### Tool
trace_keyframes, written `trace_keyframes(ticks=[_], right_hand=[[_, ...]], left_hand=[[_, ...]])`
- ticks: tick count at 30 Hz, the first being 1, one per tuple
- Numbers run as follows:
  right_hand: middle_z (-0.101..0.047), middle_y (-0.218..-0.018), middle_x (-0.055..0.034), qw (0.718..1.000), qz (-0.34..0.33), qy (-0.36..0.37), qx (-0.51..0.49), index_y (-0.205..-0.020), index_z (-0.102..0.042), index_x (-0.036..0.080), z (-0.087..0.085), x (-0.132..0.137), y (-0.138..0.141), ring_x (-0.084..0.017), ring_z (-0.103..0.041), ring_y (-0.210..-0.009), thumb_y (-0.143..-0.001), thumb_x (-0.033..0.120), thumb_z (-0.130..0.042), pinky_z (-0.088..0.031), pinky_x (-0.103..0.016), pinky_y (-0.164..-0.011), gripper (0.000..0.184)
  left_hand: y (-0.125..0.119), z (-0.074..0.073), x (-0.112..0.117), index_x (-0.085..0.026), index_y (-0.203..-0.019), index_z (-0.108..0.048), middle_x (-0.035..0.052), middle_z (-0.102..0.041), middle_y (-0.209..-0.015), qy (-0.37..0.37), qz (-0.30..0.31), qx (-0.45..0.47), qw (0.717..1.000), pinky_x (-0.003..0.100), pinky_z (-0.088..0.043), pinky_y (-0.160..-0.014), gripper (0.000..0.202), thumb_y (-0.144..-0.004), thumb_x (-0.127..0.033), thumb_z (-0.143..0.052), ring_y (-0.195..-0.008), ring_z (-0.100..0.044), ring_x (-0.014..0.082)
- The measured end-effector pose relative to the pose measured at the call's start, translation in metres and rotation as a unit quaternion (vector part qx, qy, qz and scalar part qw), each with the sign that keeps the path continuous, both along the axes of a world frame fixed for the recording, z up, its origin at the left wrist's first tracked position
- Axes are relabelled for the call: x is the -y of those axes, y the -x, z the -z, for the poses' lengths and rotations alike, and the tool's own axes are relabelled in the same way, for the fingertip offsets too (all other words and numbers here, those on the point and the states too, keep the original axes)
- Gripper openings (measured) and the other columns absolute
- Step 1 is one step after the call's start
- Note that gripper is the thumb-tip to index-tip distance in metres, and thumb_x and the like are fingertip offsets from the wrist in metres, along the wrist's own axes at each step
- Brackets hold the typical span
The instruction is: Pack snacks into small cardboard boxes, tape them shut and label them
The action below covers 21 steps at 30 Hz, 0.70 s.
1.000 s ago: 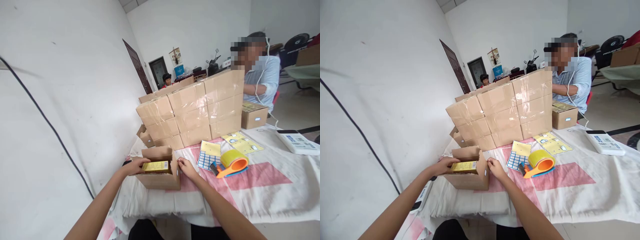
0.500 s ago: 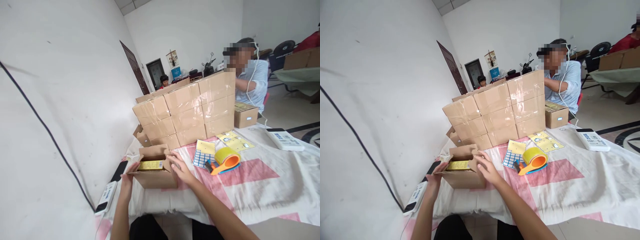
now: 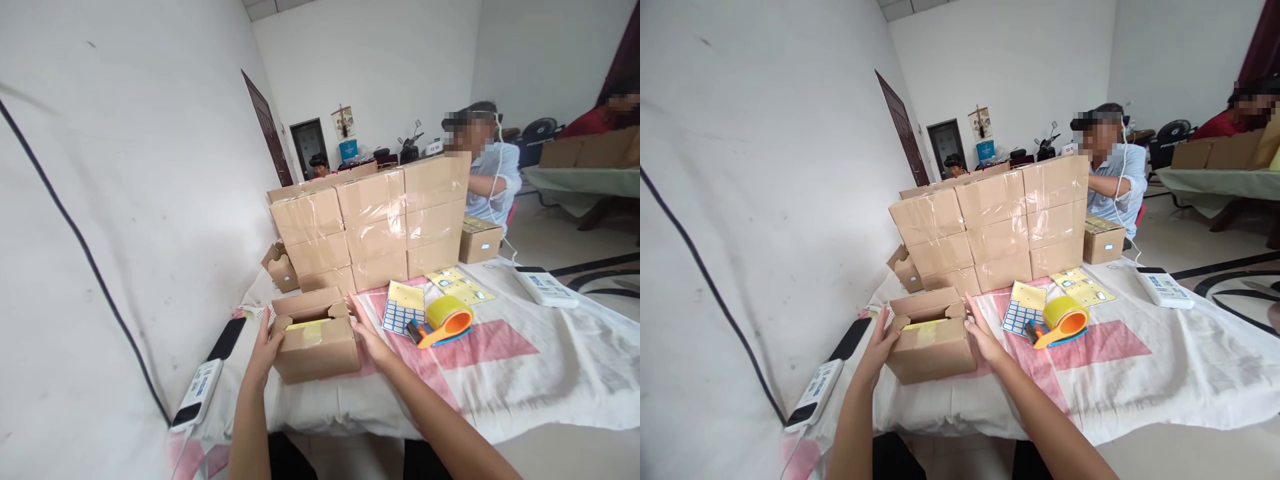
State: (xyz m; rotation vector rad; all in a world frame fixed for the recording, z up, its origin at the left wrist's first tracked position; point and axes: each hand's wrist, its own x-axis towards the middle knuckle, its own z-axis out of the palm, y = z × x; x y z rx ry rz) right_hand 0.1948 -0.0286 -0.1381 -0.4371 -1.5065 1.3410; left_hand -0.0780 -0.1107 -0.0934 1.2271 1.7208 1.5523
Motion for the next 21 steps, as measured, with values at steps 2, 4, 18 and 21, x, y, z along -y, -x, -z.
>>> trace_keyframes(ticks=[2, 4, 18, 21], right_hand=[[-0.036, -0.162, -0.0027, 1.0, 0.021, -0.012, 0.017, -0.156, -0.033, 0.035, 0.002, 0.0, -0.001, -0.023, -0.024, -0.153, -0.095, 0.045, -0.05, -0.014, -0.044, -0.126, 0.064], [-0.037, -0.161, -0.0027, 0.997, 0.045, -0.038, 0.043, -0.153, -0.039, 0.035, 0.003, -0.001, -0.001, -0.024, -0.021, -0.154, -0.095, 0.049, -0.049, -0.01, -0.045, -0.127, 0.06], [-0.035, -0.159, -0.0064, 0.99, 0.045, -0.085, 0.105, -0.135, -0.055, 0.032, -0.002, -0.003, -0.001, -0.028, -0.024, -0.152, -0.095, 0.058, -0.049, -0.018, -0.048, -0.124, 0.048], [-0.034, -0.16, -0.008, 0.985, 0.078, -0.049, 0.149, -0.139, -0.054, 0.03, -0.01, 0.004, -0.007, -0.026, -0.021, -0.154, -0.094, 0.057, -0.049, -0.012, -0.048, -0.126, 0.053]], left_hand=[[0.001, -0.004, -0.004, -0.031, -0.156, -0.031, 0.0081, -0.035, -0.164, -0.008, 0.023, -0.04, 0.999, 0.041, -0.04, -0.115, 0.084, -0.08, -0.028, -0.066, -0.145, -0.042, 0.0282], [0.001, -0.005, -0.006, -0.028, -0.151, -0.04, 0.01, -0.046, -0.156, -0.043, 0.01, -0.113, 0.993, 0.042, -0.046, -0.109, 0.076, -0.079, -0.024, -0.062, -0.14, -0.048, 0.0273], [-0.057, -0.016, 0.01, -0.029, -0.096, -0.075, 0.0015, -0.077, -0.103, -0.1, -0.006, -0.418, 0.903, 0.049, -0.04, -0.104, 0.023, -0.094, -0.03, -0.051, -0.098, -0.069, 0.0252], [-0.073, -0.023, 0.008, -0.027, -0.092, -0.075, 0.002, -0.076, -0.105, -0.065, 0.01, -0.446, 0.892, 0.041, -0.049, -0.086, 0.025, -0.096, -0.032, -0.05, -0.093, -0.07, 0.0247]])
